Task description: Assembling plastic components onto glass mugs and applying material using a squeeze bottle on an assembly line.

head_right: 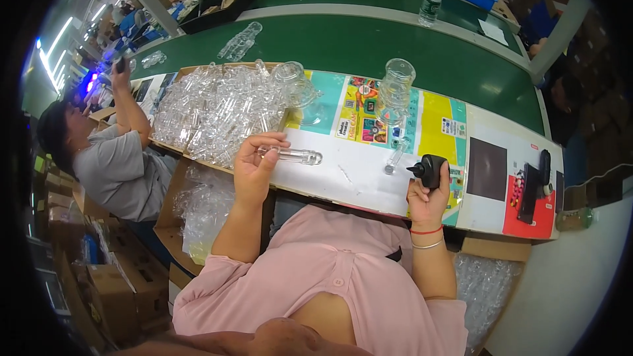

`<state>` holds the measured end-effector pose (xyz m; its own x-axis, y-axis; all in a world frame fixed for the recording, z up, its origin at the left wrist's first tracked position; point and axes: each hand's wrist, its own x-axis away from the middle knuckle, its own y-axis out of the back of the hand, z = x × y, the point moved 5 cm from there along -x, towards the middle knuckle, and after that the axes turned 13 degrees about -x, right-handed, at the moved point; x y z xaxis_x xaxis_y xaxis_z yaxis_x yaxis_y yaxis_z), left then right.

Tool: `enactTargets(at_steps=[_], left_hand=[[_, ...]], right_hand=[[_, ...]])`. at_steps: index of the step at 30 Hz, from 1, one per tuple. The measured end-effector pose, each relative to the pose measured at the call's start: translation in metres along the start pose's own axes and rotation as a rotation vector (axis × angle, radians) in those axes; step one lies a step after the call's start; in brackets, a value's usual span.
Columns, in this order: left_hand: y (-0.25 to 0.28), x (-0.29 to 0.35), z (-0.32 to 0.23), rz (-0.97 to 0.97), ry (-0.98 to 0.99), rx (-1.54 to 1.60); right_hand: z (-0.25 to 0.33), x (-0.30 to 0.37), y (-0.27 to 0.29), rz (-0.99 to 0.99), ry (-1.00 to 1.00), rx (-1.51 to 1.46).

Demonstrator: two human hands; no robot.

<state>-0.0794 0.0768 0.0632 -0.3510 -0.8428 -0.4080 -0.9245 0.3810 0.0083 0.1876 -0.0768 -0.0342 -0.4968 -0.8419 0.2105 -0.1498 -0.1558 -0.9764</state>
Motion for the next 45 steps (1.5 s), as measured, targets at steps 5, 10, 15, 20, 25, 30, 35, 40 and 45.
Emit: enactTargets(at_steps=[5,10,15,20,25,30,35,40,45], left_hand=[[-0.038,0.000,0.010,0.275,-0.096,-0.787],[-0.078,0.014,0.087,0.469,-0.153,-0.863],[-0.061,0.029,0.092,0.300,-0.243,-0.920],[-0.047,0.033,0.097,0.340,0.105,-0.798],[-0.055,0.036,0.049,0.244,0.131,-0.413],[-0.066,0.036,0.013,0.249,0.121,0.000],[-0.071,0.042,-0.017,0.281,-0.061,-0.015],[-0.069,0.045,-0.026,0.261,-0.064,0.086],[-0.068,0.047,-0.029,0.294,-0.112,0.034]], right_hand=[[0.004,0.002,-0.004,0.043,-0.015,-0.021],[0.010,-0.001,0.012,0.056,-0.025,0.009],[0.018,0.002,0.018,0.036,-0.012,-0.038],[0.016,0.003,0.014,0.020,-0.003,-0.026],[-0.003,0.014,-0.022,0.040,0.086,0.112],[-0.015,0.029,-0.052,0.089,0.229,0.344],[-0.035,0.061,-0.101,0.222,0.634,0.764],[-0.036,0.081,-0.118,0.575,0.690,1.083],[-0.041,0.095,-0.126,0.732,0.832,1.407]])
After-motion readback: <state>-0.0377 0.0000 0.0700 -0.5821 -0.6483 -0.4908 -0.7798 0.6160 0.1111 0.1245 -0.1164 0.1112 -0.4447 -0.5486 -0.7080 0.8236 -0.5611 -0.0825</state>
